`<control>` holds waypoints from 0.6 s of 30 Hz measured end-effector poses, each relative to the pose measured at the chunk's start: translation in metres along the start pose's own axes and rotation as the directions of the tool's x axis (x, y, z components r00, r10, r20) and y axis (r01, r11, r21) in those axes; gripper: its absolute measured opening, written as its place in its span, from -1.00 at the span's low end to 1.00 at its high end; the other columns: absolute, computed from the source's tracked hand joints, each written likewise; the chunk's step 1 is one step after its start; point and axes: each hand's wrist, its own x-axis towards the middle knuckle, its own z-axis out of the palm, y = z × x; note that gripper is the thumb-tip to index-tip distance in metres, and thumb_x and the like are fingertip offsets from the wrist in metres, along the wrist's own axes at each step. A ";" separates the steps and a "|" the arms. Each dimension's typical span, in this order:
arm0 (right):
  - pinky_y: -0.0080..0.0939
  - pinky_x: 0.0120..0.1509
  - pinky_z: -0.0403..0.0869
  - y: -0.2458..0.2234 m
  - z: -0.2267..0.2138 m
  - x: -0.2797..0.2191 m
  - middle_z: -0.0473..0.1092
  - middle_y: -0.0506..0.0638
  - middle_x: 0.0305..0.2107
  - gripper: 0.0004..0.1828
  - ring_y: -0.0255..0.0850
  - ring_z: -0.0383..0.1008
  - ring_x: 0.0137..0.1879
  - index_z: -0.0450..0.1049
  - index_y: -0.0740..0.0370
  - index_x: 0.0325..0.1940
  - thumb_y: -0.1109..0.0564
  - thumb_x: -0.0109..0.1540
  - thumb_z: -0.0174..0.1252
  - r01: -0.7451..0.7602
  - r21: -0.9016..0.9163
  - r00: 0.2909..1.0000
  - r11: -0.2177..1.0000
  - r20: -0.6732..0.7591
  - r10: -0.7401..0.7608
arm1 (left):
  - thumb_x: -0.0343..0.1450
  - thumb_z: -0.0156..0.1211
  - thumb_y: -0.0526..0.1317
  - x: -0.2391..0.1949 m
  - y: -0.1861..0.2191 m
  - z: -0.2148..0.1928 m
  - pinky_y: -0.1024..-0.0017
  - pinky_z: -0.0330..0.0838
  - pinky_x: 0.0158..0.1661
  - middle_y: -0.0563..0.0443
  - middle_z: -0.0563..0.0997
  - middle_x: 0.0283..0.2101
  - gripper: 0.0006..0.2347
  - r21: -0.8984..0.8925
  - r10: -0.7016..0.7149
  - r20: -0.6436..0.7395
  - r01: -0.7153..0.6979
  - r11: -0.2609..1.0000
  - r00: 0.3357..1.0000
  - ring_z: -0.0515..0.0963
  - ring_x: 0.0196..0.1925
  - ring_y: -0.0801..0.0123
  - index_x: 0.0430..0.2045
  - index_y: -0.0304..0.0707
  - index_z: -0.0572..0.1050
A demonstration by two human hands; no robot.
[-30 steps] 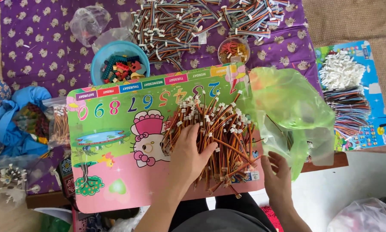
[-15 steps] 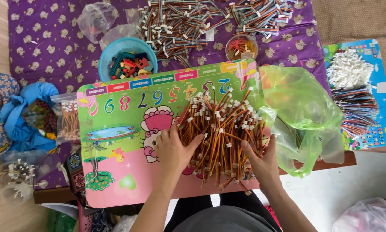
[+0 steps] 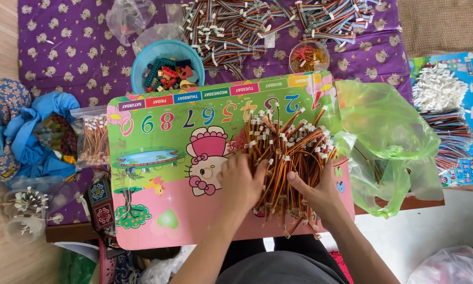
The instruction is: The person removes bundles of multi-colored wires with white connectors from a green plastic bag and places them on a Hello Kitty play mat. They then repeatedly pick up individual wires and attach small white plastic clips to the connector ends, stacking the finished wires on the mat.
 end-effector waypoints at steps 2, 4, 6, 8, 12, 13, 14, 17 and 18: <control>0.50 0.35 0.06 -0.013 0.010 -0.004 -0.17 0.51 0.35 0.41 0.43 -0.14 0.44 -0.43 0.22 0.51 -0.36 -0.06 0.32 -0.048 0.001 0.997 0.999 0.056 0.048 | 0.46 -0.16 0.16 -0.009 0.007 0.014 -0.08 0.31 -0.03 -0.10 0.49 -0.12 -0.59 0.022 0.056 0.055 -0.057 0.998 0.997 0.52 -0.05 0.03 -0.07 -0.15 0.35; 0.47 0.30 0.14 -0.007 0.018 0.000 -0.12 0.57 0.30 0.46 0.46 -0.01 0.38 -0.46 0.24 0.51 -0.31 -0.09 0.38 -0.048 0.040 0.998 0.998 0.051 0.046 | 0.42 -0.07 0.05 -0.018 0.013 0.029 -0.06 0.30 -0.05 -0.12 0.48 -0.13 -0.65 0.014 0.145 0.005 -0.145 0.989 0.989 0.52 -0.06 0.02 -0.04 -0.16 0.33; 0.43 0.25 0.23 -0.009 0.026 0.002 -0.06 0.63 0.26 0.51 0.49 0.13 0.31 -0.48 0.27 0.50 -0.27 -0.12 0.44 -0.048 0.081 0.998 0.996 0.046 0.045 | 0.38 0.02 -0.07 -0.027 0.027 0.025 -0.03 0.30 -0.06 -0.14 0.47 -0.14 -0.67 0.012 0.232 -0.045 -0.232 0.973 0.972 0.52 -0.07 0.01 -0.02 -0.17 0.31; 0.45 0.23 0.25 -0.019 0.034 0.000 0.11 0.60 0.16 0.41 0.47 0.20 0.26 -0.34 0.26 0.49 -0.24 -0.10 0.45 -0.016 0.151 0.998 0.988 -0.061 0.025 | 0.31 0.05 -0.17 -0.036 0.048 0.000 0.00 0.19 0.04 -0.16 0.49 -0.13 -0.68 -0.011 0.328 0.080 -0.328 0.945 0.941 0.48 -0.02 0.03 -0.08 -0.27 0.36; 0.23 0.29 0.23 -0.007 0.037 0.010 0.21 0.50 0.11 0.30 0.28 0.28 0.24 -0.15 0.32 0.43 -0.23 -0.11 0.48 -0.019 0.131 0.983 0.991 -0.181 0.042 | 0.29 0.00 -0.22 -0.042 0.043 -0.002 0.16 0.22 -0.06 -0.13 0.48 -0.15 -0.76 0.037 0.506 -0.078 -0.504 0.863 0.859 0.50 -0.08 0.10 -0.20 -0.26 0.39; 0.29 0.27 0.25 0.000 0.034 0.013 0.15 0.51 0.12 0.36 0.31 0.26 0.23 -0.20 0.23 0.47 -0.25 -0.12 0.49 -0.065 0.068 0.972 0.996 -0.220 0.079 | 0.32 0.01 -0.17 -0.039 0.038 -0.002 0.13 0.30 -0.10 -0.24 0.51 -0.12 -0.74 -0.084 0.532 -0.057 -0.535 0.840 0.845 0.53 -0.08 -0.03 -0.20 -0.32 0.44; 0.35 0.24 0.26 0.007 0.032 0.016 0.09 0.51 0.12 0.42 0.34 0.24 0.22 -0.26 0.14 0.52 -0.26 -0.14 0.51 -0.114 0.006 0.959 0.993 -0.261 0.112 | 0.35 0.03 -0.11 -0.037 0.033 -0.002 0.09 0.37 -0.13 -0.36 0.54 -0.08 -0.70 -0.204 0.560 -0.041 -0.555 0.806 0.828 0.57 -0.08 -0.15 -0.20 -0.37 0.49; 0.41 0.36 0.11 0.005 0.023 0.016 -0.04 0.61 0.20 0.30 0.43 0.05 0.35 -0.30 0.23 0.52 -0.18 0.00 0.41 -0.128 -0.037 0.965 0.991 -0.236 0.116 | 0.40 0.07 -0.22 -0.015 0.004 -0.025 0.16 0.45 -0.06 -0.27 0.62 -0.16 -0.78 -0.599 0.565 0.025 -0.440 0.669 0.825 0.59 -0.07 -0.15 -0.19 -0.30 0.56; 0.41 0.36 0.11 0.003 0.023 0.014 -0.04 0.61 0.20 0.30 0.43 0.05 0.35 -0.30 0.23 0.52 -0.18 0.00 0.41 -0.130 -0.034 0.964 0.991 -0.238 0.118 | 0.40 0.07 -0.22 -0.001 -0.011 -0.034 0.16 0.45 -0.06 -0.27 0.62 -0.16 -0.78 -0.599 0.567 0.028 -0.440 0.669 0.823 0.59 -0.07 -0.15 -0.19 -0.30 0.56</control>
